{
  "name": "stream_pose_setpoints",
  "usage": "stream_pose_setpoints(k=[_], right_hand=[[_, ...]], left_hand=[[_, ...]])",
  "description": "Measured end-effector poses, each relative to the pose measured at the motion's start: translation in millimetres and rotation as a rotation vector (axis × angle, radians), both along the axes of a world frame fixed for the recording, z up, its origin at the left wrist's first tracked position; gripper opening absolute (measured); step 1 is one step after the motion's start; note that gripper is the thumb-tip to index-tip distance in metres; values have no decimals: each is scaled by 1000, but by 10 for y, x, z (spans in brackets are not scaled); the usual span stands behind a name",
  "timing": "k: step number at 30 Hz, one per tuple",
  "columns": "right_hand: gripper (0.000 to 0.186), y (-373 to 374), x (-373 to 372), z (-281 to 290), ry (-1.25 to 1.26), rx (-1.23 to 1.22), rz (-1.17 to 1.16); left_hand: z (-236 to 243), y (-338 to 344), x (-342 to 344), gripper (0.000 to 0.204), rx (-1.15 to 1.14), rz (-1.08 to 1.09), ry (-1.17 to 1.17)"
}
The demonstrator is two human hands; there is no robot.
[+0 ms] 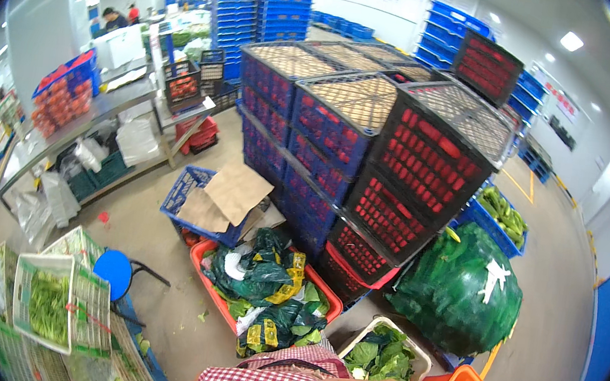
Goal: The person writes on a small slip of paper, peels a label from a sheet, and places it onto the paper. The person then picks up a plastic crate containing tomatoes, transfers the tomatoes into another crate lined with pink paper, and finally places a piece of cardboard over the tomatoes.
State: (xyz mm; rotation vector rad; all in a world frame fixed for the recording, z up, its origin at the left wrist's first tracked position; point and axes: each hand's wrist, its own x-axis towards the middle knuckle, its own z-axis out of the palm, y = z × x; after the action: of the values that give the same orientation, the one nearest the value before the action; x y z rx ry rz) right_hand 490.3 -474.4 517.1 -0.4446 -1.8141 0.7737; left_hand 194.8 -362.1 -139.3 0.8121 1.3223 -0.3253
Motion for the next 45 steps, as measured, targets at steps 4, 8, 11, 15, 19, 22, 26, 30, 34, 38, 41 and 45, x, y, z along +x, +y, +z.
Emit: stream_pose_setpoints(k=[4,8,11,15,19,22,26,30,34,38,41,45], right_hand=[[22,-11,120,-162,9,76,-14],[20,-95,174,-90,21,78,-18],[23,-155,365,-25,-91,82,-13],[19,-333,920,-181,49,35,-32],[22,-665,1769,-269,2,-174,-746],[13,-853,2540,-85,33,-222,-1107],[13,-802,4048,3,415,-45,-1454],[22,-907,5348,-4,536,-152,-1677],[29,-787,6238,-36,368,-191,-1858],[37,-742,6885,-81,127,-104,-2087],[37,-607,6959,-103,-42,-34,-2101],[34,-467,6802,-60,-40,-23,-2025]], left_hand=[[516,345,143,18,241,-190,50],[716,597,506,17,323,-288,-23],[827,725,697,16,370,-328,-62],[946,862,935,15,454,-331,-117],[1155,1028,1321,14,579,-307,-178],[1571,1149,1732,14,863,-369,-304],[2455,1431,2382,15,978,-157,-406],[3707,1547,3639,12,955,134,-596],[5052,1379,4613,12,1228,100,-761],[5870,1241,5328,25,1381,20,-978],[6216,1231,5799,34,1562,-65,-1117],[6688,1126,6133,37,1865,-286,-1037]])
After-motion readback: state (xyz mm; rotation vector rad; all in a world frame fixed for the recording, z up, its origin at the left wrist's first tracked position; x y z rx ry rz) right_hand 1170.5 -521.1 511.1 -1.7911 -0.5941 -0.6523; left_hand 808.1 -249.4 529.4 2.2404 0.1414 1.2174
